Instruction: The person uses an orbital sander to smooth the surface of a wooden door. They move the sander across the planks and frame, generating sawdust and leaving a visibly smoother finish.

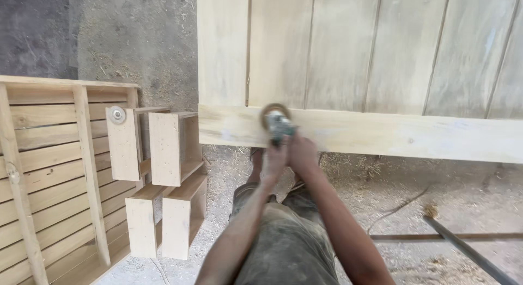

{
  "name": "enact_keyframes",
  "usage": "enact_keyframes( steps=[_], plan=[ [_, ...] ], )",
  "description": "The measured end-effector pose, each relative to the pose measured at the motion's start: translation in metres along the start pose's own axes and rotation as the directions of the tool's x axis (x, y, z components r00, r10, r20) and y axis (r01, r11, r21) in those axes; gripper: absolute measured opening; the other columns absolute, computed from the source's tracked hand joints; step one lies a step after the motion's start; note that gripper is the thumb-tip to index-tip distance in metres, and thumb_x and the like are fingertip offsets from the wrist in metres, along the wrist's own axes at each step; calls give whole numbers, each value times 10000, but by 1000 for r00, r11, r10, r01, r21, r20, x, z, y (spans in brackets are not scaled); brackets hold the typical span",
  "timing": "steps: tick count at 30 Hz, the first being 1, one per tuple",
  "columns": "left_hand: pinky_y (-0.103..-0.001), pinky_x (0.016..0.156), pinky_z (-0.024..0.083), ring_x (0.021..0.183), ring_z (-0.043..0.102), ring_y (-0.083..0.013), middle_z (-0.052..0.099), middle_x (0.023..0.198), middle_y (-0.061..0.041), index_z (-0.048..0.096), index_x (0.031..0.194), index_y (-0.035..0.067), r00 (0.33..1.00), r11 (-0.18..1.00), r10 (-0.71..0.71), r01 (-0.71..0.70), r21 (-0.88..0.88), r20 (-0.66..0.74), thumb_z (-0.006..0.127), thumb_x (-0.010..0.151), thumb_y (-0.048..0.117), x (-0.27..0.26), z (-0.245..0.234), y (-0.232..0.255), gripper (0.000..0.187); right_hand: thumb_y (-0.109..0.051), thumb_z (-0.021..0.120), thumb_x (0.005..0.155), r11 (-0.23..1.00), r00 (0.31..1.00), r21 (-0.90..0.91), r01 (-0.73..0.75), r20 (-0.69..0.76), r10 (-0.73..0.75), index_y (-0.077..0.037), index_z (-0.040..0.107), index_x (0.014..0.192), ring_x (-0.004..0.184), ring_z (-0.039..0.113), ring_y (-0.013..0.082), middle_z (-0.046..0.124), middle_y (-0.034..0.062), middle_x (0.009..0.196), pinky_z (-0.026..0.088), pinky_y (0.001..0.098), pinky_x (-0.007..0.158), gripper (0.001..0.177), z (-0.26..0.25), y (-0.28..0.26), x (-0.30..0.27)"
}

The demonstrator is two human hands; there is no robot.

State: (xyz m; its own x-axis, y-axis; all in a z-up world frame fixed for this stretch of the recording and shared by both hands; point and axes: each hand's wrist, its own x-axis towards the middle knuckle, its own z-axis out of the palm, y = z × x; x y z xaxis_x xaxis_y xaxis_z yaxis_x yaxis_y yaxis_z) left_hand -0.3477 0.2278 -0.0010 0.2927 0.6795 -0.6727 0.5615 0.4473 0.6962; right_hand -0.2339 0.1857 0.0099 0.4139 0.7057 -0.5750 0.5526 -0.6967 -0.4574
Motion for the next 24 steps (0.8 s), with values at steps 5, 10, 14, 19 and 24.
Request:
enact_keyframes(
  steps=[5,10,14,19,24],
  plan=[
    [-397,689,612,899,718,-293,713,1112,-240,618,1290,-39,987,886,-122,59,-460,-109,536,1047,529,-3,-86,-34,623,-285,494,1031,984,979,-89,153,146,-139,5,447,1396,804,746,377,744,186,884,591,505,713,469,39,-107,7],
    [-369,727,665,997,732,-241,677,1237,-186,508,1393,57,989,914,-151,138,-381,-4,486,984,546,-11,-53,-4,637,-347,486,1048,989,987,-136,52,155,-31,9,425,1412,804,751,388,744,216,883,601,512,719,513,-6,-88,0],
    [-458,738,639,962,735,-302,683,1221,-210,378,1469,50,990,973,-27,59,-225,141,478,1036,528,-17,30,28,652,-285,544,1017,988,993,-108,-108,25,111,-47,444,1397,836,758,392,755,219,891,603,517,747,460,-44,-5,-10],
    [-481,585,630,699,707,-279,756,980,-159,606,1274,74,935,962,14,84,-260,354,495,1023,459,-54,131,50,473,-284,602,992,910,912,-94,-405,27,409,-62,445,1354,832,766,373,749,213,962,647,483,708,453,-80,113,-48],
    [-412,713,624,863,768,-240,774,1007,-144,673,1216,84,848,995,88,-55,-78,522,600,983,455,-46,155,67,444,-349,711,931,850,828,115,-515,-191,527,-51,491,1305,897,752,352,746,207,1023,613,487,771,526,-72,149,-75]
  ],
)
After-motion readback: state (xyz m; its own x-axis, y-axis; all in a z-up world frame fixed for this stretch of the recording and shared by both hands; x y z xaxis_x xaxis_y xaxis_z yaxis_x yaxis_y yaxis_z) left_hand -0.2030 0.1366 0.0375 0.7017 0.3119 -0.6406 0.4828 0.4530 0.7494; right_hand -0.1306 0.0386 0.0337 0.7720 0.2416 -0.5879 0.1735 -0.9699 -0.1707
